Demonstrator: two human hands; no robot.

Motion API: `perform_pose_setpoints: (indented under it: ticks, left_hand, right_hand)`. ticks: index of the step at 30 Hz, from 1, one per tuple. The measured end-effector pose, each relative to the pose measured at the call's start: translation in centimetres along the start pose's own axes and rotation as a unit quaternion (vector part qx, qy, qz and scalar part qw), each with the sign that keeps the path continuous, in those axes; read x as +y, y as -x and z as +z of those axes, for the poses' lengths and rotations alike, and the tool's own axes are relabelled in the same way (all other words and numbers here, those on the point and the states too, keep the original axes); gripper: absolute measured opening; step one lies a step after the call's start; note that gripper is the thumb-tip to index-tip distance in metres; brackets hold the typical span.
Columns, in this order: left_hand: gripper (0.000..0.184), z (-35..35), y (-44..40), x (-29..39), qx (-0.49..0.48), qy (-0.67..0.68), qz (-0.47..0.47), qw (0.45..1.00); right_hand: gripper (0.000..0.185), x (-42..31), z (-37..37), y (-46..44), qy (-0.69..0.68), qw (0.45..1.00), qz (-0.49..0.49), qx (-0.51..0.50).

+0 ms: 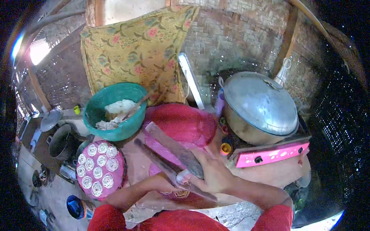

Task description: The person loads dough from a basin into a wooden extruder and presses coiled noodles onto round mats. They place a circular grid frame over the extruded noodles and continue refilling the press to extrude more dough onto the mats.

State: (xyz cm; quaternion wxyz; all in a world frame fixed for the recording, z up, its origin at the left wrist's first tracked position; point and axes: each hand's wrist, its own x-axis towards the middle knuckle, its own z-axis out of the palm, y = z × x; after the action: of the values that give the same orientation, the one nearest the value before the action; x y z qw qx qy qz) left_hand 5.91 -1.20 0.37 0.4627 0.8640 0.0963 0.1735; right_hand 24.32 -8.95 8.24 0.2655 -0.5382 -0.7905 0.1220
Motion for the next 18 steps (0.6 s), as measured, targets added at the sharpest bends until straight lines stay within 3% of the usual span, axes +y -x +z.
perform_pose_setpoints:
  ticks: [1, 2, 3, 5, 6, 7, 8, 10, 12, 13, 14, 15, 18]
  left_hand:
    - [0.032, 0.9, -0.7, -0.2, -0.042, 0.048, -0.084, 0.994]
    - [0.032, 1.5, -1.1, -0.1, -0.046, 0.052, -0.084, 0.994]
    - [0.034, 2.0, -1.5, 0.1, -0.066, 0.099, -0.154, 0.981]
    - [0.035, 3.3, -2.2, -0.4, -0.090, 0.148, -0.224, 0.959]
    - [0.034, 3.8, -2.5, -1.5, -0.071, 0.125, -0.163, 0.976]
    - [0.032, 4.3, -2.6, -2.2, -0.053, 0.103, -0.103, 0.988]
    - [0.032, 4.4, -2.8, -2.3, -0.057, 0.108, -0.106, 0.987]
    - [0.056, 2.8, -4.5, -1.7, 0.004, 0.083, 0.034, 0.996]
    - [0.077, -0.5, -7.4, 2.1, 0.149, 0.363, 0.127, 0.911]
    - [0.082, -2.3, -8.8, 3.2, 0.141, 0.545, 0.160, 0.811]
    - [0.086, -3.8, -10.1, 4.1, 0.152, 0.606, 0.182, 0.759]
    - [0.079, -4.7, -11.2, 4.2, 0.150, 0.682, 0.170, 0.696]
    - [0.072, -4.8, -15.4, -1.9, 0.122, 0.719, 0.122, 0.673]
  right_hand:
    - [0.072, 0.5, 0.4, 0.7, 0.013, 1.000, 0.003, 0.000]
    - [0.072, 0.9, 0.6, 1.4, 0.025, 1.000, 0.004, -0.001]
    - [0.075, 1.4, 0.4, 2.1, -0.018, 0.997, 0.061, -0.049]
    - [0.075, 2.1, -1.0, 2.6, -0.078, 0.993, 0.055, -0.064]
    - [0.082, 3.4, -1.7, 3.6, -0.194, 0.971, 0.099, -0.103]
    - [0.091, 4.7, -2.4, 4.6, -0.311, 0.929, 0.153, -0.130]
    - [0.101, 6.0, -3.1, 5.5, -0.407, 0.876, 0.212, -0.147]
    - [0.114, 12.4, -3.0, 9.5, -0.580, 0.656, 0.254, -0.412]
    - [0.121, 12.2, -1.9, 11.4, -0.703, 0.573, 0.243, -0.346]
    - [0.124, 12.3, -1.4, 12.0, -0.740, 0.538, 0.236, -0.327]
    - [0.127, 12.4, -1.0, 12.6, -0.775, 0.501, 0.229, -0.309]
    - [0.127, 12.5, -0.9, 12.6, -0.787, 0.480, 0.254, -0.293]
    - [0.119, 14.0, -1.6, 11.8, -0.784, 0.491, 0.248, -0.287]
